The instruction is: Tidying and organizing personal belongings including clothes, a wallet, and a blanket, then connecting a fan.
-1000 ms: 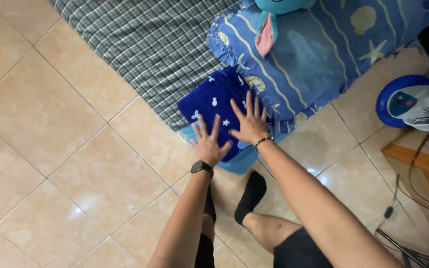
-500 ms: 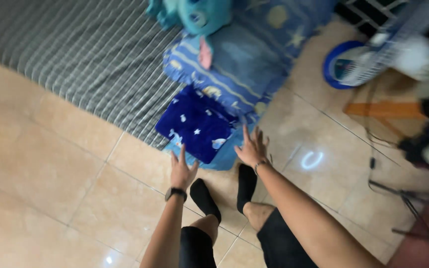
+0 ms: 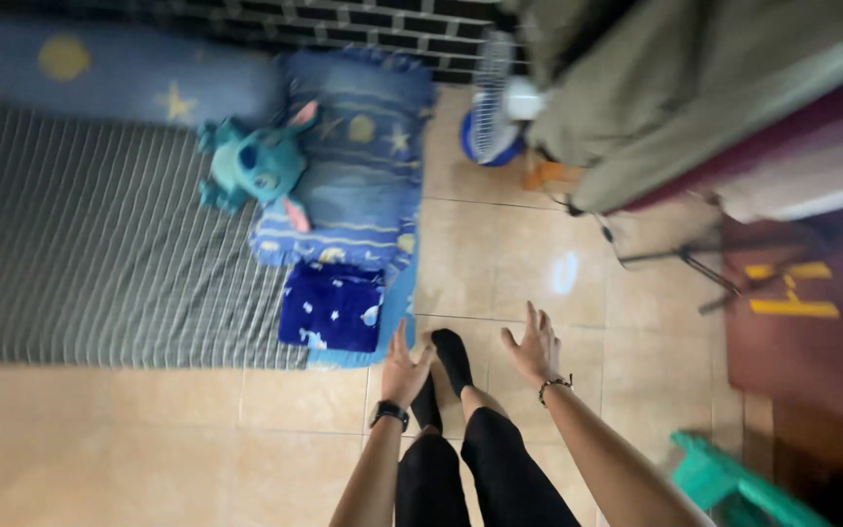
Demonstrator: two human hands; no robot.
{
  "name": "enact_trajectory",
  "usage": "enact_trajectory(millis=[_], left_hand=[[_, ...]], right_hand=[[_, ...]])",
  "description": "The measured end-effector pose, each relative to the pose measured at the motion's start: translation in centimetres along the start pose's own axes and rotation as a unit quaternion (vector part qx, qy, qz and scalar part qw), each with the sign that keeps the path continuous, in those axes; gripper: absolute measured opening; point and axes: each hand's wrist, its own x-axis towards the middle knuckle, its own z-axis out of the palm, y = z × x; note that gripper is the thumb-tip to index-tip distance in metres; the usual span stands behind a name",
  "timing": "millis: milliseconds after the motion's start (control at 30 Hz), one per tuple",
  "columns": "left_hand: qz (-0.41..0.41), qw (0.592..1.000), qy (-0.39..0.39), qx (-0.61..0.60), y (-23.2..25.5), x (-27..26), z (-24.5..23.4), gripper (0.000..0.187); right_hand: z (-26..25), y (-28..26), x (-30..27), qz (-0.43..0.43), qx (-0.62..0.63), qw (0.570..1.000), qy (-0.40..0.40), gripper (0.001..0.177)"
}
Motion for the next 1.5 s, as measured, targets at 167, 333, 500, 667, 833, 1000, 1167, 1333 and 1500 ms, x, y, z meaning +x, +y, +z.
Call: enact_trajectory(millis=[167,333,500,667,833,1000,1167,1333,1500], left_hand=[[0.065,0.996,-0.063,0.010,10.4,-0.5,0.9,0.090],[0.037,0.985,-0.134,-0.104,18.3,-1.0,2.7,0.098],[0.072,0.979,-0.178,-0.067,24.0,-1.1,6.1,0.087],[0.125,0.973,-0.194,-0.025,29.4,-1.1,9.8,0.077],[0.134,0.969,-0.207,-0.010,35.1,0.0,14.8,0.065],[0.249,0.946,-0.205,-0.021,37.4,4.8,23.8,0.037],[0.216,0.957,-0.193,-0.001,43.4,7.9,28.6,0.055],[0.201,0.962,-0.182,-0.033,43.7,14.2,33.3,0.068],[0.190,0.973,-0.119,0.061,43.2,18.3,32.7,0.077]], right_hand=[[-7.5,-0.8,-5.1,0.045,0.137,0.987,0.075,0.084],[-11.4,0.1,-7.3,0.075,0.267,0.952,0.131,0.067],[-14.1,3.0,-6.6,0.138,0.341,0.917,0.155,0.056],[-13.5,8.0,-3.7,0.193,0.423,0.875,0.135,0.041],[-18.9,12.2,-0.3,0.178,0.530,0.814,0.156,0.030],[-17.8,19.3,8.0,0.132,0.600,0.776,0.140,0.025],[-23.8,21.7,11.8,0.121,0.558,0.813,0.114,0.025],[-28.0,23.1,16.7,0.138,0.518,0.843,0.045,0.033],[-28.4,23.3,22.0,0.132,0.464,0.876,-0.009,0.031]])
